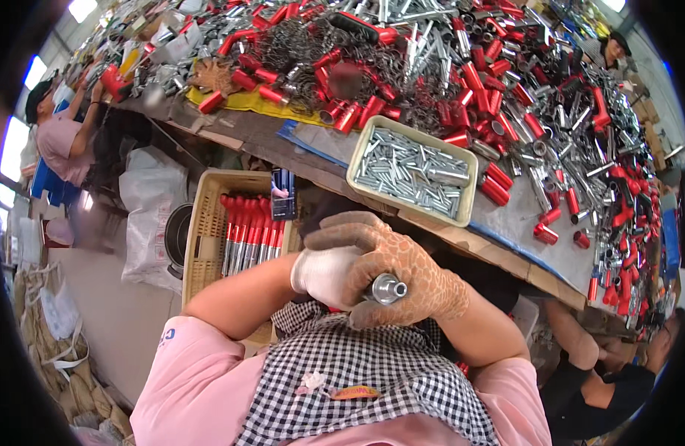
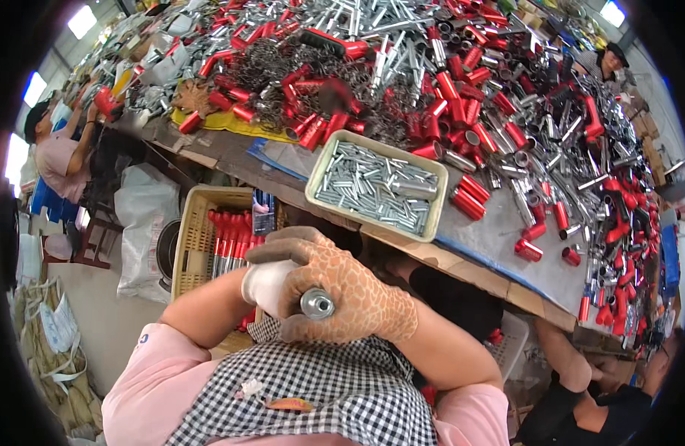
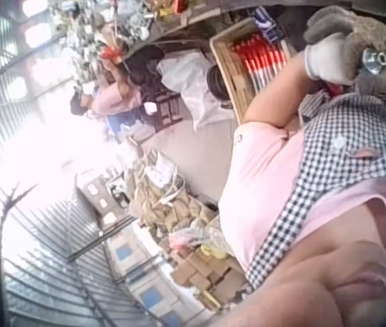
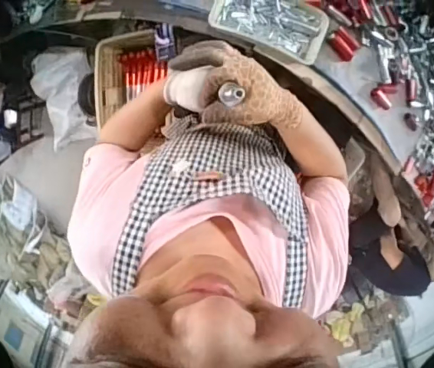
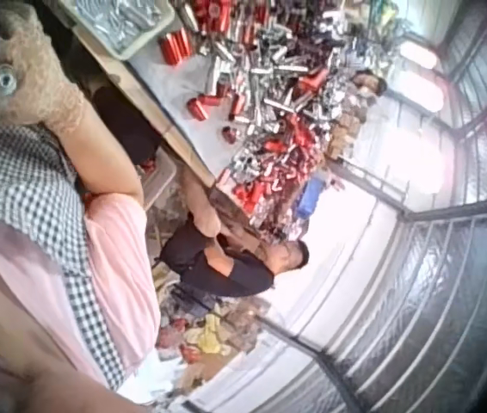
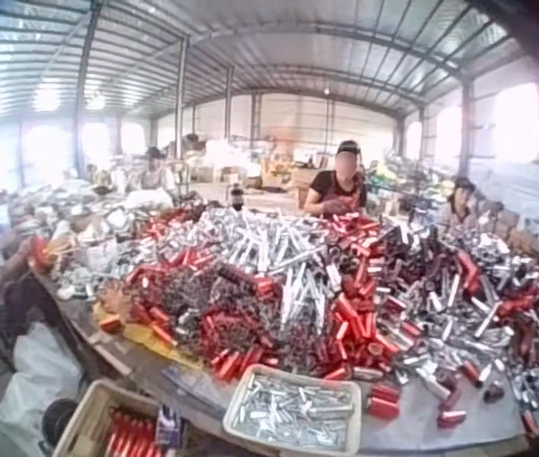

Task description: The person assembles metal handle tools by hand, connecting metal tubes, pins, and outer sleeves, and places the finished assemblies into a plastic basket.

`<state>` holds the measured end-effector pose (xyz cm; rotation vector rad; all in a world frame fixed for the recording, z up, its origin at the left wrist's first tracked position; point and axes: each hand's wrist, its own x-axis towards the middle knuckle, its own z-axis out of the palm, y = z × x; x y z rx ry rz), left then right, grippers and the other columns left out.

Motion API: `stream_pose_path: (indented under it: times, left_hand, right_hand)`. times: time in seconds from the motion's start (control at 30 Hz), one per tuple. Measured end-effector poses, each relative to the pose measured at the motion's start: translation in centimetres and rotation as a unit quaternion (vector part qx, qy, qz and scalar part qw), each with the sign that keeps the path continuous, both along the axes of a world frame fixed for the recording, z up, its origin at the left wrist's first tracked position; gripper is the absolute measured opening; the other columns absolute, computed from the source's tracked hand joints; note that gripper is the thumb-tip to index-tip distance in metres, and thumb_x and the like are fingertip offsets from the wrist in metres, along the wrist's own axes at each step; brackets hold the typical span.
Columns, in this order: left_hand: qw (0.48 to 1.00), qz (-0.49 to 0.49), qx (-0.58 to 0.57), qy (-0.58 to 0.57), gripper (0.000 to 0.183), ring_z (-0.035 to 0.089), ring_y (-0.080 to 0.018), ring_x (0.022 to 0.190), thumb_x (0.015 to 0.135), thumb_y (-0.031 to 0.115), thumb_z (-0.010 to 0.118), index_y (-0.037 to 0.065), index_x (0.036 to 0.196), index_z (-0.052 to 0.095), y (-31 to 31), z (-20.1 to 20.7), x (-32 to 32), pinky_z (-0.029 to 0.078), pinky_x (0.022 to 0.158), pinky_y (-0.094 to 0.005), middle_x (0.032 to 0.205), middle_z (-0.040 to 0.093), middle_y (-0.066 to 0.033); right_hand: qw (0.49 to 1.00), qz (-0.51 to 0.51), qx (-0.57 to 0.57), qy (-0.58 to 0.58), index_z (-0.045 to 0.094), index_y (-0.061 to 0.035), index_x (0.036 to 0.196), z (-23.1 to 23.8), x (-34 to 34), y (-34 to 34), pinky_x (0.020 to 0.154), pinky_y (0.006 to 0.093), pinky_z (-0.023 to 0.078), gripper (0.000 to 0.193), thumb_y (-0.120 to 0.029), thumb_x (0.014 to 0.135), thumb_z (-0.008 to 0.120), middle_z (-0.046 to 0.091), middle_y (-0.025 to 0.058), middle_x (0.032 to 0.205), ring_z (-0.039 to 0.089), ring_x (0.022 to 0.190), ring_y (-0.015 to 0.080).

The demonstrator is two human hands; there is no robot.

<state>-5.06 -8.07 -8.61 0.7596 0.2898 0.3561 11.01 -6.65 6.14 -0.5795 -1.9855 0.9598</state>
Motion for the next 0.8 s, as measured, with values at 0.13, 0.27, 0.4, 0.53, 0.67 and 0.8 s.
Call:
stream_pose_path:
  times: [0.13, 0.27, 0.4, 0.53, 0.67, 0.8]
  left_hand:
    - [0.99, 0.069, -0.091, -0.085, 0.049, 0.031, -0.0243, 0.136, 0.069, 0.027, 0.075, 0.008, 0.112, 0.061, 1.3, 0.1, 2.6, 0.023, 0.113, -0.0349, 0.131, 0.052, -0.0097]
    - [0.981, 0.093, 0.157, 0.071, 0.046, 0.044, -0.0274, 0.126, 0.076, 0.021, 0.07, 0.009, 0.119, 0.057, 0.0, 1.7, 1.9, 0.037, 0.105, -0.0375, 0.127, 0.054, -0.0125]
    - [0.75, 0.171, 0.626, 0.129, 0.04, 0.056, -0.0289, 0.116, 0.08, 0.02, 0.067, 0.01, 0.118, 0.059, 1.5, 9.9, 1.2, 0.048, 0.096, -0.0381, 0.119, 0.059, -0.0135]
    - [0.708, 0.166, 0.662, 0.182, 0.037, 0.062, -0.0272, 0.105, 0.075, 0.02, 0.07, 0.009, 0.11, 0.064, 1.4, 11.3, 1.6, 0.051, 0.087, -0.0381, 0.111, 0.064, -0.0121]
    - [0.759, 0.181, 0.616, 0.109, 0.033, 0.064, -0.0266, 0.098, 0.073, 0.02, 0.071, 0.008, 0.103, 0.066, 1.0, 7.6, 1.6, 0.053, 0.083, -0.0377, 0.103, 0.065, -0.0115]
    - [0.83, 0.167, 0.524, 0.095, 0.027, 0.067, -0.0257, 0.088, 0.071, 0.019, 0.074, 0.008, 0.094, 0.069, 0.4, 4.3, 1.3, 0.054, 0.078, -0.0372, 0.091, 0.068, -0.0108]
  right_hand:
    - [0.992, -0.096, -0.068, 0.05, 0.065, -0.0108, 0.08, -0.7, -1.2, -2.4, 0.103, 0.0474, 0.037, 0.02, -0.023, 0.069, 0.077, 0.064, 0.0115, 0.115, 0.05, 0.119, 0.0344]
    - [0.975, -0.163, -0.129, 0.079, 0.061, -0.0098, 0.077, -1.1, -1.7, -3.8, 0.103, 0.0494, 0.034, 0.018, -0.022, 0.082, 0.074, 0.068, 0.0117, 0.108, 0.051, 0.117, 0.033]
    - [0.965, -0.215, -0.115, 0.093, 0.061, -0.007, 0.078, -1.0, -1.4, -4.5, 0.099, 0.0449, 0.04, 0.012, -0.011, 0.081, 0.071, 0.067, 0.0113, 0.103, 0.056, 0.106, 0.0306]
    - [0.961, -0.24, -0.094, 0.104, 0.06, -0.0069, 0.085, -2.0, -1.3, -5.0, 0.095, 0.0421, 0.043, 0.011, -0.009, 0.081, 0.071, 0.064, 0.0119, 0.107, 0.058, 0.102, 0.0287]
    - [0.967, -0.228, -0.088, 0.068, 0.06, -0.0074, 0.091, -2.3, -1.1, -5.9, 0.092, 0.0394, 0.045, 0.014, -0.012, 0.083, 0.071, 0.063, 0.0136, 0.108, 0.059, 0.102, 0.0277]
    - [0.98, -0.196, -0.009, -0.004, 0.052, -0.0067, 0.125, -2.6, 0.5, -6.4, 0.099, 0.0412, 0.043, 0.056, -0.011, 0.073, 0.074, 0.055, 0.0183, 0.126, 0.054, 0.115, 0.0313]
